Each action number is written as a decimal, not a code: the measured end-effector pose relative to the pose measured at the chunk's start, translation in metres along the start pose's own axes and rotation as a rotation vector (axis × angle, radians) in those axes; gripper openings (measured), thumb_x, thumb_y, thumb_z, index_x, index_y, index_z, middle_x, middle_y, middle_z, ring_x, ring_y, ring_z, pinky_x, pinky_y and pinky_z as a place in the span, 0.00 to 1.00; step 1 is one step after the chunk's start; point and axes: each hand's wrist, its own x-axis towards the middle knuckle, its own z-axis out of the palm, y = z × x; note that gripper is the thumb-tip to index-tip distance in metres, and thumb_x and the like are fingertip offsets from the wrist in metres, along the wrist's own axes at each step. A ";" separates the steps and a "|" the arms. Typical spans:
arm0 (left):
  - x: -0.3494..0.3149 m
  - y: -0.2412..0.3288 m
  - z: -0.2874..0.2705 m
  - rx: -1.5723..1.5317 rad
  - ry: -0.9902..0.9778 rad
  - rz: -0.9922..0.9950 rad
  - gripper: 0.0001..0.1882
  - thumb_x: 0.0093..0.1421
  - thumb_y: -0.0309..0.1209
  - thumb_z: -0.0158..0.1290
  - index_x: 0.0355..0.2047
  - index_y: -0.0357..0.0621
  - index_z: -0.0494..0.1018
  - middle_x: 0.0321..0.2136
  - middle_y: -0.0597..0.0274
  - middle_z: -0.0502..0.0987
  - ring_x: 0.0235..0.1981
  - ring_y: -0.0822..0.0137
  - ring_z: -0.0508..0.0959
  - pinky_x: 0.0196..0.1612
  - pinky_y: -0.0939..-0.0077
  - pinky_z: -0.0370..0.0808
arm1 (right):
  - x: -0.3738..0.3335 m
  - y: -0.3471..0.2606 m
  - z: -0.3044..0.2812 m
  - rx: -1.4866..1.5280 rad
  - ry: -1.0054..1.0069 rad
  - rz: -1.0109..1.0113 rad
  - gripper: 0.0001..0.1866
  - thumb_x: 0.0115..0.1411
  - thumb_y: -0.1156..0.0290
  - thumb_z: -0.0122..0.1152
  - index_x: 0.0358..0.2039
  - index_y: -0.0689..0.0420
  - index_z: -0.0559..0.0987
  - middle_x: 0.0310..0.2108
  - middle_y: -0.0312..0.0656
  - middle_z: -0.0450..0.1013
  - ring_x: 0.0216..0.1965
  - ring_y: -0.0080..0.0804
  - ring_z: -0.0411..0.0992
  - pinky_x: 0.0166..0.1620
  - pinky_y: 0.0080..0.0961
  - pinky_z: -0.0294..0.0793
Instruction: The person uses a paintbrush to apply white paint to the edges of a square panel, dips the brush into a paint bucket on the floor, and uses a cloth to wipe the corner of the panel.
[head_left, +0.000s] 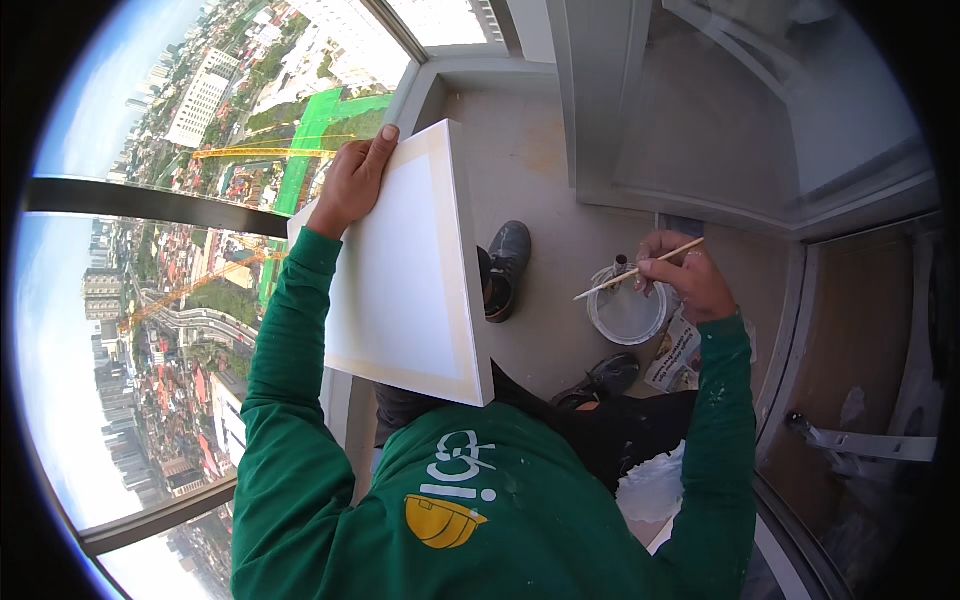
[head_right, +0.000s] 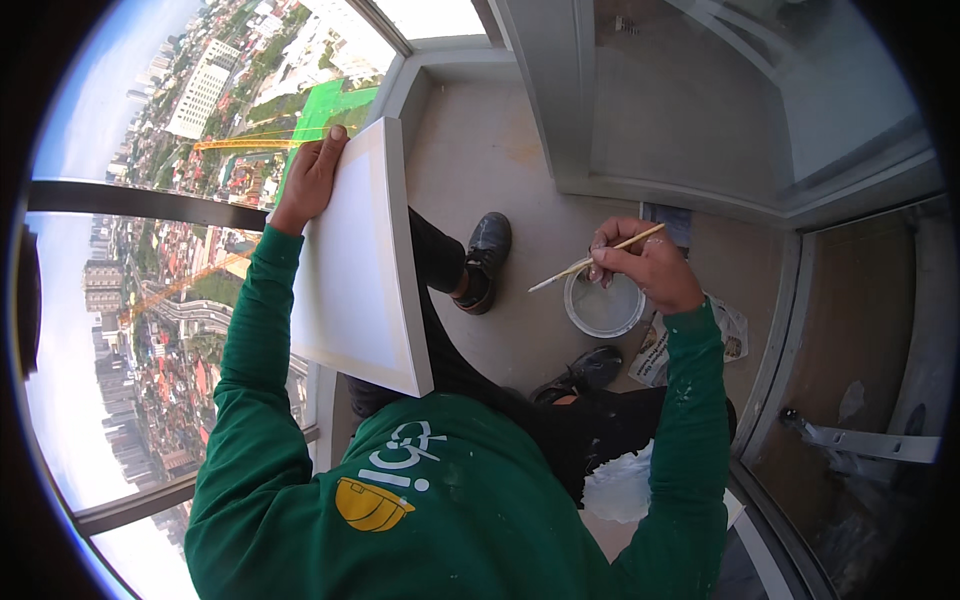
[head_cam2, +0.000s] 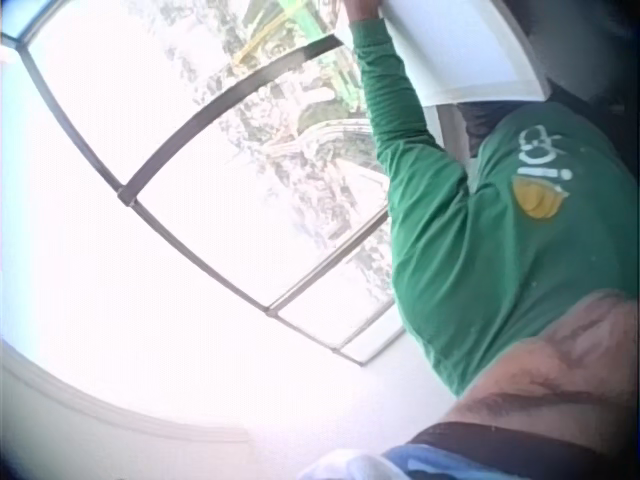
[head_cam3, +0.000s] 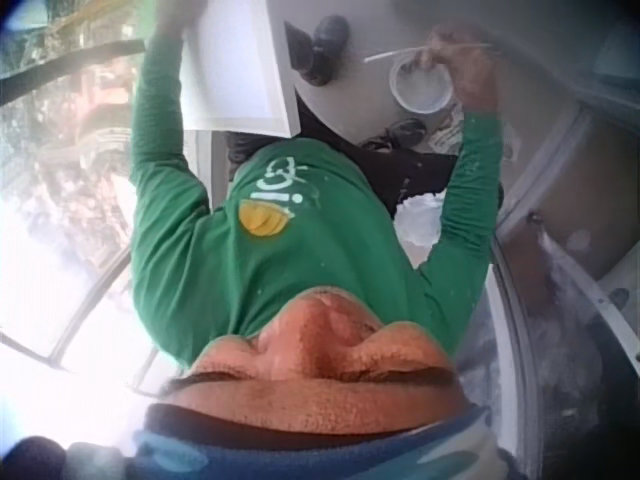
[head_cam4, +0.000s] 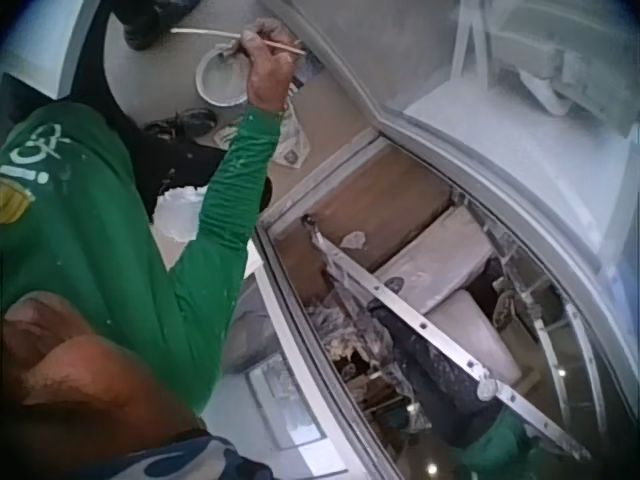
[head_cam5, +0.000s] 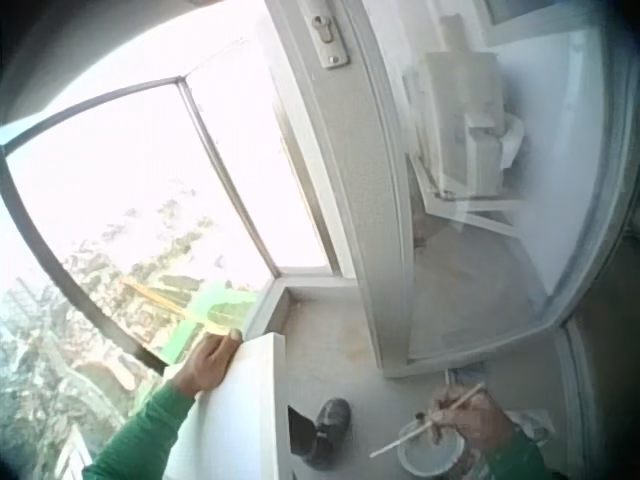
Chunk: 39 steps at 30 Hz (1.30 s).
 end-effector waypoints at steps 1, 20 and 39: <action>-0.001 0.004 0.004 -0.007 -0.003 0.027 0.40 0.75 0.57 0.41 0.19 0.31 0.69 0.13 0.52 0.66 0.17 0.61 0.63 0.26 0.59 0.65 | 0.000 0.003 -0.015 -0.172 -0.016 0.099 0.05 0.62 0.73 0.63 0.37 0.60 0.78 0.28 0.39 0.78 0.28 0.24 0.76 0.32 0.25 0.76; 0.001 0.020 0.018 0.183 -0.105 0.009 0.40 0.74 0.59 0.41 0.26 0.28 0.77 0.14 0.47 0.69 0.17 0.58 0.67 0.28 0.61 0.68 | 0.030 0.250 -0.089 -1.231 0.136 0.538 0.19 0.53 0.75 0.58 0.45 0.57 0.87 0.48 0.59 0.79 0.51 0.56 0.78 0.59 0.43 0.76; 0.002 0.023 0.015 0.188 -0.138 -0.011 0.38 0.75 0.57 0.42 0.30 0.28 0.79 0.17 0.48 0.73 0.19 0.59 0.70 0.30 0.63 0.70 | 0.037 0.237 -0.094 -1.159 0.053 0.604 0.16 0.55 0.69 0.61 0.42 0.61 0.86 0.40 0.57 0.82 0.44 0.51 0.81 0.52 0.41 0.80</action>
